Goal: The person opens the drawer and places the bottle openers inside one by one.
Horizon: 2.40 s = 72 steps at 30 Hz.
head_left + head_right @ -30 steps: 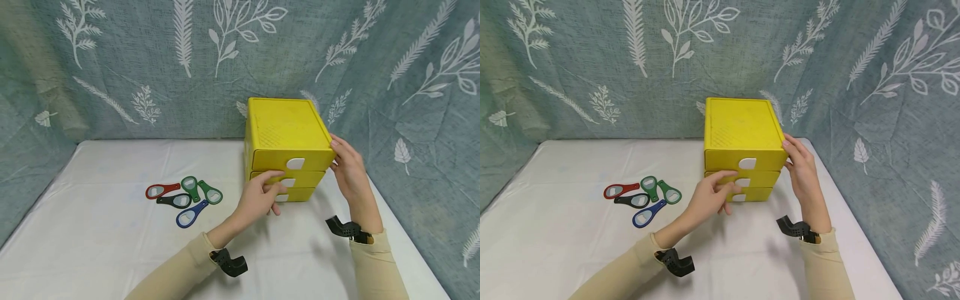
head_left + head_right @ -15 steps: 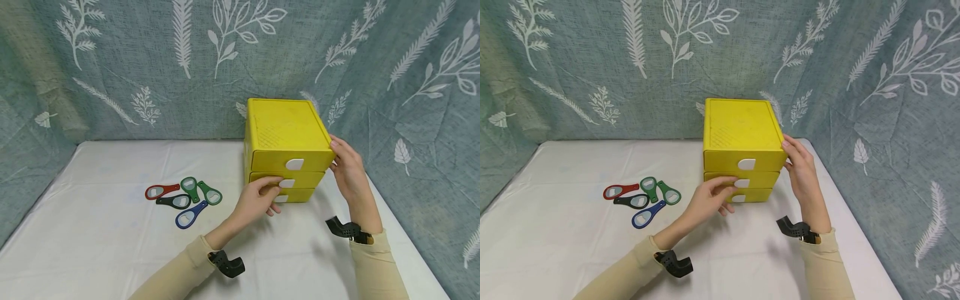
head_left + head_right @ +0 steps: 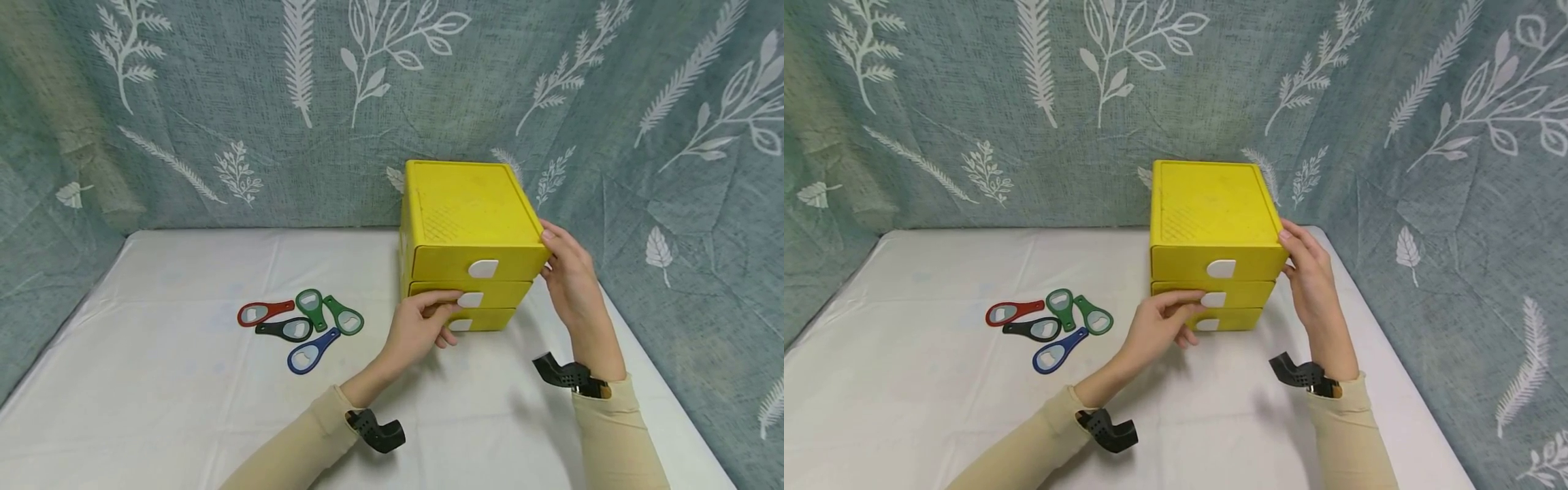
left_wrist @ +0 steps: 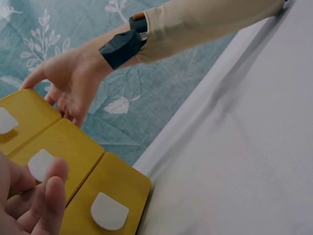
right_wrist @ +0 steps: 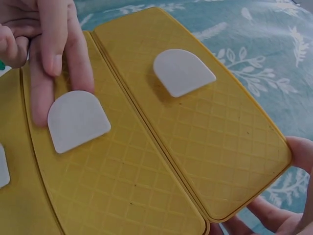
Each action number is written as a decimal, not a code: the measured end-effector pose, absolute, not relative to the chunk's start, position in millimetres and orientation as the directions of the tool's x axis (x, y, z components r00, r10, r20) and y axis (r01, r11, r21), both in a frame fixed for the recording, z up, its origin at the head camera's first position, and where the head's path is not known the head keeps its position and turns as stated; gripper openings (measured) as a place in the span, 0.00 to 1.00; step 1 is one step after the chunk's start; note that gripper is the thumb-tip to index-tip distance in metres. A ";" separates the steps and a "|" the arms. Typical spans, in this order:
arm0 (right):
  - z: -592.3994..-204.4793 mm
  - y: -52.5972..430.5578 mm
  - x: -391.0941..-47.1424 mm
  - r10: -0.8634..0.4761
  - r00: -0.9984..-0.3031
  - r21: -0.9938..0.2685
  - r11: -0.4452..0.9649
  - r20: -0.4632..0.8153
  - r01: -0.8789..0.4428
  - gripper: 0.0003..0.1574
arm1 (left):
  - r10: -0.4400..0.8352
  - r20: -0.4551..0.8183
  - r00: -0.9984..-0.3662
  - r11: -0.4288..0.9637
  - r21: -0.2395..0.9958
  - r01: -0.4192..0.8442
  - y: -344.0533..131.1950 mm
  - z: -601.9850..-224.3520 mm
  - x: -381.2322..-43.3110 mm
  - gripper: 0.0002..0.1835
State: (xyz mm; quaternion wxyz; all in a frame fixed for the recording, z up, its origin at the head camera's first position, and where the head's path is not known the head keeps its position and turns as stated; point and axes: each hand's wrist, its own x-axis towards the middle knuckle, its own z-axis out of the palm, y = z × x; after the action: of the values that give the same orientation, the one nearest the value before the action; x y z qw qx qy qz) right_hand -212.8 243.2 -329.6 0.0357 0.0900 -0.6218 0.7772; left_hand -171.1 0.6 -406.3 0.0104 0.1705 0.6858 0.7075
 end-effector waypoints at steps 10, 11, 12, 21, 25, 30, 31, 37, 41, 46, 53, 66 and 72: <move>-329.8 243.7 -213.1 -0.054 -0.981 -0.961 -0.218 0.185 -0.169 0.30 | 0.242 0.249 -0.938 -0.072 0.968 0.239 1.7 -411.7 -172.2 0.13; -330.0 243.8 -213.0 -0.054 -0.981 -0.961 -0.218 0.186 -0.171 0.30 | 0.236 0.254 -0.938 -0.073 0.967 0.243 2.1 -412.9 -172.1 0.12; -330.2 243.8 -212.9 -0.054 -0.981 -0.961 -0.216 0.188 -0.172 0.30 | 0.229 0.259 -0.938 -0.074 0.966 0.249 2.6 -414.1 -172.0 0.12; -330.4 242.2 -212.0 -0.053 -0.981 -0.961 -0.216 0.189 -0.174 0.30 | 0.166 0.278 -0.946 -0.080 0.960 0.268 7.5 -421.0 -171.0 0.09; -330.9 241.5 -211.7 -0.055 -0.981 -0.962 -0.212 0.188 -0.173 0.30 | 0.150 0.269 -0.951 -0.073 0.963 0.260 7.8 -420.1 -168.8 0.09; -332.6 240.5 -211.1 -0.058 -0.981 -0.961 -0.218 0.186 -0.170 0.30 | 0.146 0.267 -0.953 -0.080 0.963 0.257 7.3 -420.0 -164.8 0.08; -333.0 240.7 -210.7 -0.055 -0.981 -0.961 -0.220 0.187 -0.170 0.30 | 0.148 0.269 -0.952 -0.083 0.962 0.259 7.6 -420.2 -163.9 0.08; -334.2 240.9 -209.3 -0.051 -0.977 -0.956 -0.226 0.206 -0.189 0.30 | 0.140 0.269 -0.953 -0.096 0.961 0.257 9.5 -421.5 -156.3 0.08; -334.7 240.4 -209.6 -0.056 -0.974 -0.950 -0.240 0.218 -0.199 0.29 | 0.148 0.283 -0.948 -0.097 0.958 0.271 9.2 -424.0 -149.8 0.09; -334.9 241.0 -209.4 -0.057 -0.973 -0.948 -0.245 0.222 -0.202 0.28 | 0.175 0.300 -0.938 -0.083 0.953 0.290 8.9 -424.1 -137.3 0.09; -333.9 241.2 -210.5 -0.053 -0.973 -0.949 -0.239 0.226 -0.208 0.28 | 0.179 0.276 -0.944 -0.120 0.959 0.258 11.8 -421.2 -122.7 0.09; -332.1 240.6 -212.9 -0.052 -0.974 -0.954 -0.222 0.219 -0.202 0.28 | 0.162 0.253 -0.954 -0.112 0.965 0.237 12.2 -419.5 -114.4 0.08; -330.9 242.2 -212.5 -0.059 -0.975 -0.956 -0.220 0.212 -0.195 0.28 | 0.173 0.231 -0.957 -0.104 0.971 0.216 12.1 -417.6 -109.8 0.09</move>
State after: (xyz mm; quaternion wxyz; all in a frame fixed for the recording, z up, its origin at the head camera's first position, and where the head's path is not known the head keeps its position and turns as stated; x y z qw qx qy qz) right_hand -212.5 242.2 -330.9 0.0437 0.1019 -0.6228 0.7745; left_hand -109.8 12.1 -417.6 -0.0145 0.1454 0.6690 0.7287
